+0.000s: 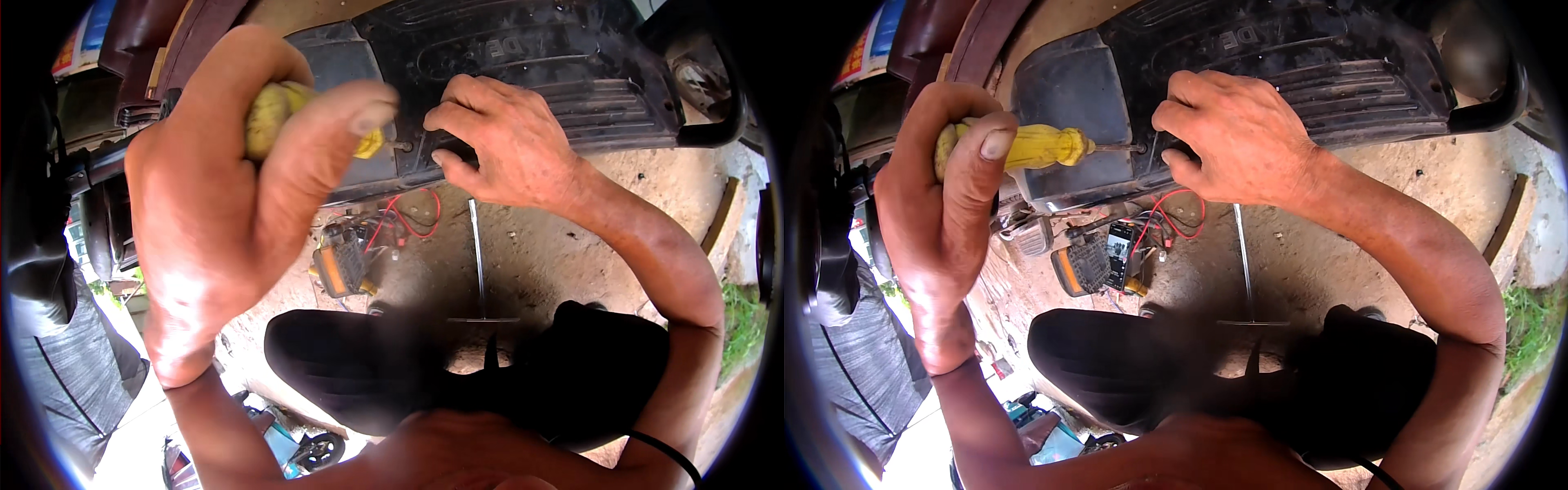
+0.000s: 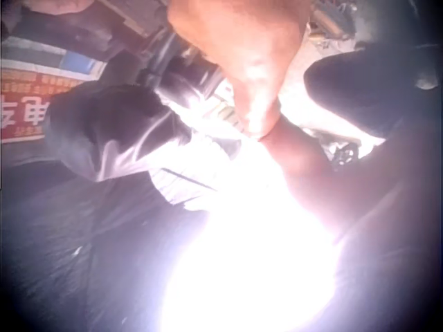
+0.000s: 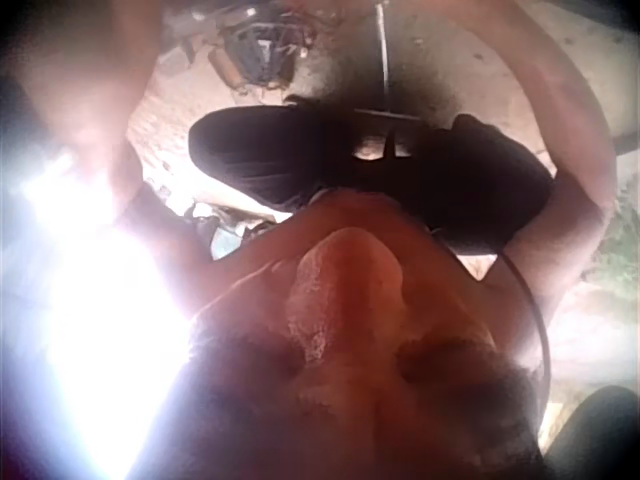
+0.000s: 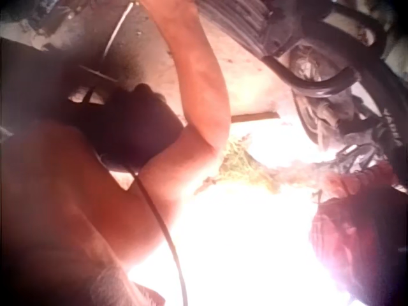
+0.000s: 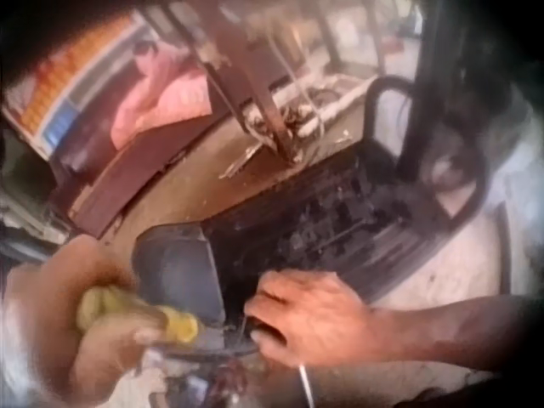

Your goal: The person unscrews several screws from the plastic floorboard of a scooter using a T-handle socket wrench and a screwdriver. They then disconnect electrical wires and use a multimeter to check the voltage, before replacing the screws and tightening them.

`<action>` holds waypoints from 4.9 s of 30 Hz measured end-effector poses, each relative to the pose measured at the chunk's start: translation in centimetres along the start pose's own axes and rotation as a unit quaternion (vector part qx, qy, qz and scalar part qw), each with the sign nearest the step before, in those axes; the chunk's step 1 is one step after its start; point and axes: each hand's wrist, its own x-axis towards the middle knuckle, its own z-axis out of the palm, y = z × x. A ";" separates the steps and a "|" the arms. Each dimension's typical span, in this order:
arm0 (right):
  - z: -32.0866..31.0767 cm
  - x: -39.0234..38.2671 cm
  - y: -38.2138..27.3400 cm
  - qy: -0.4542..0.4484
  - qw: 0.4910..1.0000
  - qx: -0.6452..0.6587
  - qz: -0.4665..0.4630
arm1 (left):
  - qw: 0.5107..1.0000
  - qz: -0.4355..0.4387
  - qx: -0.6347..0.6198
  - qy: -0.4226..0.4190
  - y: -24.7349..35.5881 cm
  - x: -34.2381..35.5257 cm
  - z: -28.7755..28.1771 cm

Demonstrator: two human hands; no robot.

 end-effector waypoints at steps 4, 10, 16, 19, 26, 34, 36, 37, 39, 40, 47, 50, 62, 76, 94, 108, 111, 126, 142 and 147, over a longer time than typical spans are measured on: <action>0.1 -0.3 0.2 -0.002 1.000 0.003 0.007 | 0.989 -0.063 -0.046 -0.127 0.2 0.7 -1.8; 0.0 -0.2 0.0 0.004 1.000 0.016 0.004 | 0.953 0.147 -0.012 -0.266 -2.2 1.4 -4.7; 0.0 -0.3 -0.1 0.025 1.000 0.017 -0.001 | 0.986 -0.086 0.046 -0.134 0.2 0.6 -3.2; 0.3 -0.6 0.4 0.022 1.000 0.015 0.004 | 0.988 -0.082 0.032 -0.128 -0.9 1.0 -2.2; 0.1 -0.3 0.1 0.014 1.000 0.012 0.003 | 0.976 0.125 -0.005 -0.175 -2.6 1.5 -3.2; 0.2 -0.5 0.2 0.009 1.000 0.009 0.009 | 0.981 -0.149 0.001 -0.127 -0.8 0.8 -2.6; 0.1 -0.3 0.1 0.009 1.000 0.008 0.006 | 0.988 -0.039 0.018 -0.146 -2.1 0.5 -3.1; 0.2 -0.3 0.0 0.008 1.000 0.007 0.006 | 0.987 0.017 0.027 -0.156 -2.6 0.7 -3.3; 0.1 -0.3 -0.1 0.004 1.000 0.003 0.009 | 0.968 0.153 0.017 -0.199 -3.4 1.5 -3.6; 0.0 -0.3 -0.2 0.002 1.000 0.002 0.012 | 0.945 0.231 0.002 -0.232 -3.5 1.7 -3.9; 0.2 -0.1 0.0 0.012 1.000 0.009 0.004 | 0.992 -0.009 0.011 -0.128 -2.2 -0.4 -2.7; 0.2 -0.3 0.2 0.012 1.000 0.005 0.007 | 0.976 -0.150 0.013 -0.159 -1.3 0.6 -2.8; 0.1 -0.3 0.2 0.007 1.000 0.012 0.003 | 0.987 -0.043 0.066 -0.140 -0.4 0.8 -2.8; 0.2 -0.3 0.2 0.005 1.000 0.007 0.005 | 0.985 -0.067 0.042 -0.154 -0.6 0.4 -3.0; -0.1 0.0 -0.1 0.000 1.000 0.017 0.007 | 0.979 -0.137 0.051 -0.145 -2.3 -0.5 -3.3; -0.2 -0.1 -0.2 -0.020 1.000 0.012 0.017 | 0.976 -0.188 0.071 -0.086 -1.8 -0.9 -2.3; -0.2 0.0 -0.3 -0.016 1.000 0.012 0.014 | 0.999 0.037 0.001 -0.039 -2.4 -0.9 -1.8; -0.4 -0.1 -0.3 -0.005 1.000 0.014 0.011 | 0.981 0.155 0.042 -0.110 -2.1 0.2 -2.1; -0.6 0.0 -0.4 -0.014 1.000 0.018 0.016 | 0.992 -0.098 0.038 -0.075 -0.7 -0.2 -1.8; -0.4 -0.1 -0.3 -0.005 1.000 0.019 0.008 | 0.996 0.063 0.006 -0.070 -2.1 -0.3 -1.8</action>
